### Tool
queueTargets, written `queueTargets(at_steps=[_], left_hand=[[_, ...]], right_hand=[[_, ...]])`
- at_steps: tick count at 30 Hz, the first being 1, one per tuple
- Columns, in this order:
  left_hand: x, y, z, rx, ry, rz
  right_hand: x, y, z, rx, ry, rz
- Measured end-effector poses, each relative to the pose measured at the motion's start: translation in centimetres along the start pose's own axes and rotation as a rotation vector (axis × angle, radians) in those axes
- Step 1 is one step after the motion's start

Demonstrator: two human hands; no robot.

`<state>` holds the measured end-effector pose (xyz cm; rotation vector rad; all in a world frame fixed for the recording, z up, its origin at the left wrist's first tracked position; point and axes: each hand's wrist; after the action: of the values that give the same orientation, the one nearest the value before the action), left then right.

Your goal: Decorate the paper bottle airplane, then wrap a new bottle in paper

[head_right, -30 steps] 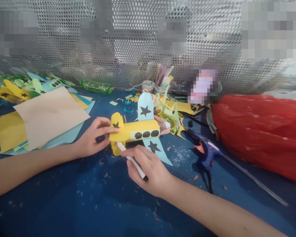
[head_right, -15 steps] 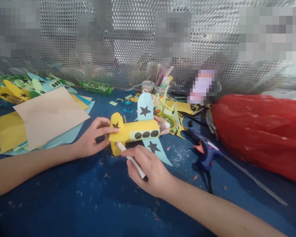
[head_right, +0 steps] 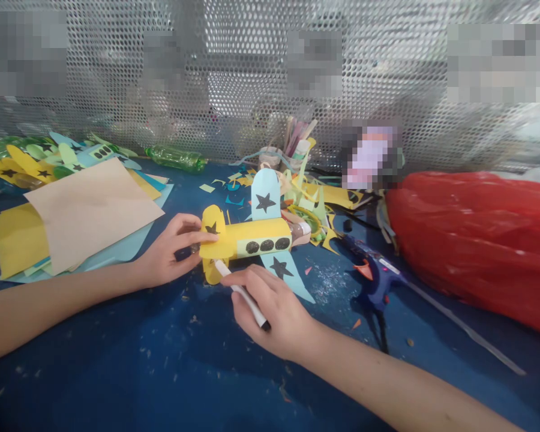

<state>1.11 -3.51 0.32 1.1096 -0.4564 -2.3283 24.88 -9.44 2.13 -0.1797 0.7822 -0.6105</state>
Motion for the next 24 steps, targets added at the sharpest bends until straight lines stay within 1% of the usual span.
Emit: queueTargets(at_steps=[13,24], left_hand=[[-0.07,0.14,0.10,-0.008,-0.011,0.007],[-0.03,0.05,0.05,-0.001,-0.010,0.001]], right_hand=[[0.09,-0.06,0.10,-0.015,0.004,0.019],[0.09,-0.08,0.03,-0.019,0.001,0.003]])
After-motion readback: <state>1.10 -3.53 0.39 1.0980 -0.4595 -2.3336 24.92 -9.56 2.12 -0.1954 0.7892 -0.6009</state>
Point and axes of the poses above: each hand's wrist, its own x-axis away from the middle knuckle, its own z-axis out of the back of the hand, y = z × x, and after that the axes turned 5 degrees about x, right-handed
